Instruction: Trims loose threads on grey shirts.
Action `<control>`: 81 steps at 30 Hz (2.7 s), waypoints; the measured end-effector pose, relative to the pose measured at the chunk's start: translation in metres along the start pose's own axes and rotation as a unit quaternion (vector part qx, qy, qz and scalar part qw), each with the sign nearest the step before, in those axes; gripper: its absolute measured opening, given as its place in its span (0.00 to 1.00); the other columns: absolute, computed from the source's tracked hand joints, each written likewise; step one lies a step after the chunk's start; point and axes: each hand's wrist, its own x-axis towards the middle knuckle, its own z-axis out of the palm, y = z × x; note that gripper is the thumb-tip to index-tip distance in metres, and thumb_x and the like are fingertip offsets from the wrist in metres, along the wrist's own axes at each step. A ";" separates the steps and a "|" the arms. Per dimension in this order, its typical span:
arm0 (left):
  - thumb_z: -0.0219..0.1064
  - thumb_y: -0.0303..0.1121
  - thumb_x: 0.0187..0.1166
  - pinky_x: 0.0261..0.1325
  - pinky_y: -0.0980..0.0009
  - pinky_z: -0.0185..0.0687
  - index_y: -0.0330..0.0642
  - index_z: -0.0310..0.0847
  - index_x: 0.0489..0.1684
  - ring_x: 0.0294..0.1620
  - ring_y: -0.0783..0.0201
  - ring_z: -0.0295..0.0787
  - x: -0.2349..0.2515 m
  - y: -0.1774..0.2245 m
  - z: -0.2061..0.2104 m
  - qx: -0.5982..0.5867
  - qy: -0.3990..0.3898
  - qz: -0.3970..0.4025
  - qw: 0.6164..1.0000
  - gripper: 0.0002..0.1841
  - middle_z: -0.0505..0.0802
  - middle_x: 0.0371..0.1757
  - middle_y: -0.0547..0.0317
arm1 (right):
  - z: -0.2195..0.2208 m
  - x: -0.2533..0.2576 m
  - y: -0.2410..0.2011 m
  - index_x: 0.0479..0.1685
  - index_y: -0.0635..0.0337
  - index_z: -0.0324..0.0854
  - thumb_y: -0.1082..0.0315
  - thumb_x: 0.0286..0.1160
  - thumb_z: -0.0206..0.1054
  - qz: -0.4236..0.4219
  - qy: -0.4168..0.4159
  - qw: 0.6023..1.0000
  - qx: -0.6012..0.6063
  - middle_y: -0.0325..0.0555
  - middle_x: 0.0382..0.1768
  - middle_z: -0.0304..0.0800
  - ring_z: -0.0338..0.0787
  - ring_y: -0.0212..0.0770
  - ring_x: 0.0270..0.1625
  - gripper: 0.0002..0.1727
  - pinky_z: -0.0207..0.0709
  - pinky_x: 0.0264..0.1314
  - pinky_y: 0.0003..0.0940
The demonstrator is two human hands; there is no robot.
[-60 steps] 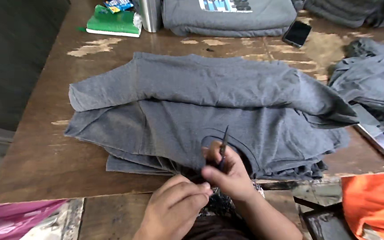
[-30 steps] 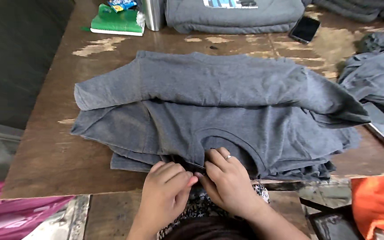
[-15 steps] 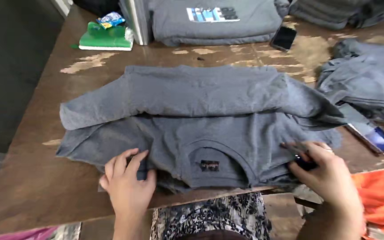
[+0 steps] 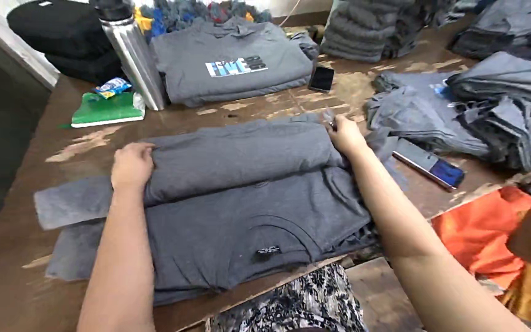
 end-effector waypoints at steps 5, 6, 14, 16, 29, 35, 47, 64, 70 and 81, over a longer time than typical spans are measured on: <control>0.53 0.38 0.92 0.75 0.32 0.67 0.30 0.82 0.67 0.71 0.28 0.81 -0.024 0.000 -0.005 -0.072 0.131 0.170 0.974 0.21 0.88 0.64 0.28 | -0.006 -0.061 0.014 0.49 0.77 0.83 0.71 0.75 0.63 -0.174 0.182 0.964 0.086 0.74 0.56 0.83 0.82 0.71 0.63 0.15 0.72 0.67 0.66; 0.55 0.37 0.91 0.74 0.38 0.72 0.27 0.82 0.66 0.68 0.30 0.84 -0.039 0.015 -0.010 -0.098 0.132 0.210 0.964 0.21 0.88 0.62 0.26 | -0.008 -0.089 0.012 0.51 0.77 0.81 0.70 0.80 0.60 -0.205 0.174 0.953 0.142 0.69 0.52 0.84 0.85 0.61 0.56 0.15 0.78 0.61 0.55; 0.61 0.53 0.83 0.75 0.37 0.70 0.55 0.76 0.82 0.79 0.53 0.81 -0.249 0.168 0.041 -0.172 -0.141 0.408 0.885 0.29 0.88 0.76 0.60 | 0.034 -0.262 0.008 0.30 0.59 0.72 0.65 0.87 0.59 -0.256 0.027 0.858 0.445 0.39 0.30 0.82 0.83 0.23 0.34 0.14 0.80 0.40 0.20; 0.62 0.48 0.82 0.79 0.45 0.65 0.49 0.74 0.83 0.82 0.57 0.78 -0.265 0.190 0.058 -0.237 -0.100 0.401 0.879 0.29 0.85 0.79 0.56 | 0.031 -0.276 0.001 0.30 0.59 0.72 0.65 0.87 0.59 -0.248 0.035 0.860 0.445 0.38 0.28 0.81 0.82 0.21 0.32 0.13 0.78 0.38 0.17; 0.72 0.48 0.76 0.80 0.54 0.70 0.35 0.60 0.89 0.73 0.61 0.85 -0.256 0.190 0.053 -0.400 -0.127 0.292 0.860 0.43 0.90 0.70 0.50 | 0.027 -0.280 -0.006 0.35 0.51 0.75 0.71 0.81 0.62 -0.204 0.086 0.819 0.529 0.40 0.48 0.97 0.96 0.33 0.52 0.06 0.88 0.57 0.29; 0.63 0.19 0.66 0.78 0.61 0.80 0.48 0.31 0.97 0.72 0.61 0.85 -0.251 0.195 0.048 -0.666 -0.152 0.210 0.699 0.53 0.87 0.72 0.53 | 0.023 -0.279 -0.034 0.45 0.45 0.80 0.71 0.68 0.79 -0.215 0.113 0.755 0.609 0.39 0.56 0.94 0.95 0.40 0.58 0.14 0.92 0.59 0.35; 0.67 0.25 0.66 0.75 0.68 0.80 0.29 0.49 0.92 0.70 0.65 0.87 -0.266 0.202 0.044 -0.477 -0.045 0.280 0.832 0.46 0.92 0.65 0.46 | 0.032 -0.277 -0.044 0.35 0.58 0.76 0.74 0.67 0.79 -0.240 0.234 0.819 0.465 0.41 0.37 0.96 0.95 0.27 0.41 0.12 0.89 0.44 0.19; 0.71 0.23 0.72 0.67 0.77 0.83 0.28 0.80 0.70 0.58 0.68 0.92 -0.255 0.210 0.050 -0.449 0.020 0.277 0.850 0.24 0.95 0.55 0.46 | 0.021 -0.287 -0.040 0.41 0.50 0.74 0.73 0.75 0.72 -0.259 0.125 0.744 0.604 0.35 0.43 0.91 0.92 0.26 0.45 0.10 0.87 0.48 0.20; 0.79 0.27 0.70 0.49 0.84 0.85 0.36 0.95 0.41 0.44 0.77 0.87 -0.242 0.219 0.068 -0.585 -0.001 0.177 0.791 0.07 0.92 0.41 0.59 | 0.014 -0.296 -0.029 0.38 0.53 0.71 0.71 0.78 0.72 -0.343 0.070 0.752 0.559 0.41 0.46 0.91 0.93 0.34 0.51 0.11 0.89 0.55 0.29; 0.77 0.41 0.73 0.51 0.83 0.83 0.55 0.91 0.31 0.46 0.82 0.86 -0.235 0.195 0.073 -0.754 -0.097 0.119 0.639 0.05 0.91 0.40 0.76 | 0.033 -0.284 0.000 0.28 0.60 0.77 0.49 0.85 0.62 -0.282 0.119 0.926 0.220 0.44 0.21 0.76 0.77 0.36 0.27 0.23 0.72 0.37 0.30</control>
